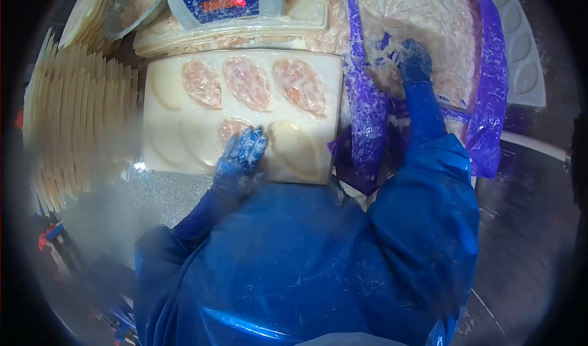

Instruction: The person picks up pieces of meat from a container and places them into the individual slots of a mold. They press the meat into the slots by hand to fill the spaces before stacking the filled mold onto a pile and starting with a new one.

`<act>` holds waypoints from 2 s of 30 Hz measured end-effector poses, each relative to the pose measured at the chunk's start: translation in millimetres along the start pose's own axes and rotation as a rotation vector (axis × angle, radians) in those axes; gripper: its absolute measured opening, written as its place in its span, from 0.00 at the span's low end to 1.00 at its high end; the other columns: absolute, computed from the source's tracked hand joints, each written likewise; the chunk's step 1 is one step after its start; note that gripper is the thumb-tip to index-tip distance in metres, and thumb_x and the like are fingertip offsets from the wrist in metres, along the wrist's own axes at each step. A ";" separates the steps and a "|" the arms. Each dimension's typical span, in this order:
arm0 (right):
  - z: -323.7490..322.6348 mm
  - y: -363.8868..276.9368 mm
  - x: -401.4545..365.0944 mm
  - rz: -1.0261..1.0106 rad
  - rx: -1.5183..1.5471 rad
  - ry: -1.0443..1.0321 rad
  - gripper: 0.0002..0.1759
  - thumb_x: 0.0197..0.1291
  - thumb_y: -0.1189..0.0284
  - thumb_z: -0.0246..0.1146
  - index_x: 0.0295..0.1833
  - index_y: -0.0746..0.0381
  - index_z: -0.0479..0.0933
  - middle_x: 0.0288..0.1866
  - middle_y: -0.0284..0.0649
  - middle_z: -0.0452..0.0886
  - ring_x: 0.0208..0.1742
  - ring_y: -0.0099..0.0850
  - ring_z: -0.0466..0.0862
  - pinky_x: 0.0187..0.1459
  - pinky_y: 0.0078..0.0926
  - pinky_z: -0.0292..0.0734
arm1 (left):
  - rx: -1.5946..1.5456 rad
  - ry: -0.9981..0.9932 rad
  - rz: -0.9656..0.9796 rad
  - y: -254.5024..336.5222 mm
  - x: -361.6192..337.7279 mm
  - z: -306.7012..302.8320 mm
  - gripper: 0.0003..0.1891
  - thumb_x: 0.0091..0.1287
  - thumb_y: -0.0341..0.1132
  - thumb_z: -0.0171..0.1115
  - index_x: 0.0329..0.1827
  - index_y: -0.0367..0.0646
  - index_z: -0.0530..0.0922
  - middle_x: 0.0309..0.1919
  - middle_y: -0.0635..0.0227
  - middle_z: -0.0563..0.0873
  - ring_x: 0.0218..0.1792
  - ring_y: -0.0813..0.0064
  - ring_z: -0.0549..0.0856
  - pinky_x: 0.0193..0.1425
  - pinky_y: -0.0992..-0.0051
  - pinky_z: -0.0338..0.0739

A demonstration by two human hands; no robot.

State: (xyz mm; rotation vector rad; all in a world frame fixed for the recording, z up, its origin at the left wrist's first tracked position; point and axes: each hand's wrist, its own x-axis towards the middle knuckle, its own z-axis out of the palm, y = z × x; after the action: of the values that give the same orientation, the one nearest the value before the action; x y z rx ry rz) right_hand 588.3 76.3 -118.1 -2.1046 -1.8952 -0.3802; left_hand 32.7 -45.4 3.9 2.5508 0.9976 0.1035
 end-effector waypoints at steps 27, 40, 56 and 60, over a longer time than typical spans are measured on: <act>-157.9 -287.8 -106.8 0.128 1.027 -0.447 0.09 0.68 0.72 0.64 0.51 0.62 0.82 0.45 0.38 0.82 0.48 0.35 0.82 0.54 0.32 0.78 | -0.194 0.557 -0.068 -25.9 -26.8 3.4 0.33 0.70 0.36 0.57 0.80 0.46 0.62 0.79 0.57 0.64 0.79 0.49 0.61 0.84 0.49 0.46; -174.2 -290.4 -220.9 -0.378 0.450 -0.206 0.26 0.59 0.67 0.68 0.64 0.58 0.76 0.64 0.45 0.78 0.66 0.45 0.76 0.67 0.48 0.68 | 0.030 0.267 0.172 -4.6 40.6 16.4 0.29 0.68 0.36 0.58 0.75 0.50 0.71 0.78 0.66 0.68 0.80 0.60 0.61 0.84 0.54 0.49; -209.7 -193.2 -80.9 0.014 0.618 -0.177 0.12 0.68 0.67 0.62 0.53 0.57 0.84 0.44 0.41 0.87 0.46 0.40 0.87 0.54 0.37 0.79 | -0.046 0.073 0.101 25.2 63.8 18.5 0.43 0.66 0.47 0.67 0.80 0.39 0.58 0.80 0.51 0.59 0.81 0.51 0.56 0.84 0.54 0.48; -116.3 -28.1 -23.9 0.167 0.024 0.001 0.21 0.68 0.57 0.63 0.58 0.59 0.80 0.52 0.48 0.86 0.54 0.47 0.85 0.55 0.41 0.79 | -0.033 0.038 0.082 23.4 66.2 17.7 0.44 0.65 0.47 0.67 0.81 0.41 0.58 0.80 0.51 0.59 0.81 0.50 0.56 0.84 0.52 0.48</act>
State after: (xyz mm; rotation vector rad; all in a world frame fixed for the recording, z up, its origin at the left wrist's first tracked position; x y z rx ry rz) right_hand 557.2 13.0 -18.6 -2.2256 -1.6988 -0.3200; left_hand 100.4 -22.8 -8.2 2.5685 0.8978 0.1901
